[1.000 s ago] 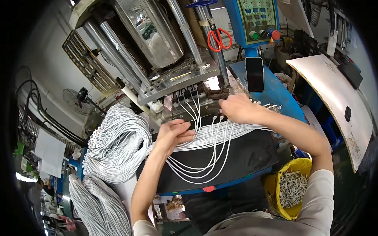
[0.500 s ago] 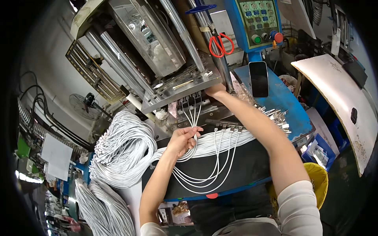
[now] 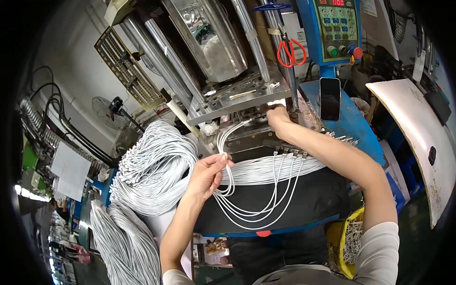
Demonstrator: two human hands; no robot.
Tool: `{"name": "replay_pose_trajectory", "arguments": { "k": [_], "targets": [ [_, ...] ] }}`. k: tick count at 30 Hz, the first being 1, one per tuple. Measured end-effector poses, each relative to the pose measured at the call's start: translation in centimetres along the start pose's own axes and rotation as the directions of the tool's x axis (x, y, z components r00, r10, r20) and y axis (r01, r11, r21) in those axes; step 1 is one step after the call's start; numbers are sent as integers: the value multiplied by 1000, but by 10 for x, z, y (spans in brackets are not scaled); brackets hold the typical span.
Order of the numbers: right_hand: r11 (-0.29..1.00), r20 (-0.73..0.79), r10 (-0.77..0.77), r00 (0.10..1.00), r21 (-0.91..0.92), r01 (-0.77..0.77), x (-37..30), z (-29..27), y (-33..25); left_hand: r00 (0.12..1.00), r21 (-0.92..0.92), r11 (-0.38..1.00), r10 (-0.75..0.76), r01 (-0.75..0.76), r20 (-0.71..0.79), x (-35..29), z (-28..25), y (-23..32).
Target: The person processes cables by fitting their connector ends into a metal fixture, placing the cables into a molding machine, operating the machine, and organizing the cables on the workstation.
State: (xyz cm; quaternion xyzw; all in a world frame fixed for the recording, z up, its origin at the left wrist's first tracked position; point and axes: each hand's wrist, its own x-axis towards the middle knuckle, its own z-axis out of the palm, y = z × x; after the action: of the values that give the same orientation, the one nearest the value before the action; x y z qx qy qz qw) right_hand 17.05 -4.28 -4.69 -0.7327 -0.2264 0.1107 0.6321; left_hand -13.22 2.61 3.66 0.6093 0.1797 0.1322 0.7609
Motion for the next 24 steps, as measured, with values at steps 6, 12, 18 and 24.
{"name": "replay_pose_trajectory", "arguments": {
  "k": [6,12,18,24],
  "targets": [
    [799,249,-235,940,-501,332,-46,-36,-34,785,697,611,610,-375,-112,-60,-31,10],
    [438,508,-508,696,-543,716,-58,-23,-23,494,347,913,408,-215,-768,-23,-213,5],
    [450,490,-441,752,-604,658,-123,-125,-31,601,363,916,389,-171,-698,-6,-168,8],
    [487,474,-324,819,-659,574,-148,-166,-18,925,495,832,356,-250,-131,1,23,-12]
  ]
}}
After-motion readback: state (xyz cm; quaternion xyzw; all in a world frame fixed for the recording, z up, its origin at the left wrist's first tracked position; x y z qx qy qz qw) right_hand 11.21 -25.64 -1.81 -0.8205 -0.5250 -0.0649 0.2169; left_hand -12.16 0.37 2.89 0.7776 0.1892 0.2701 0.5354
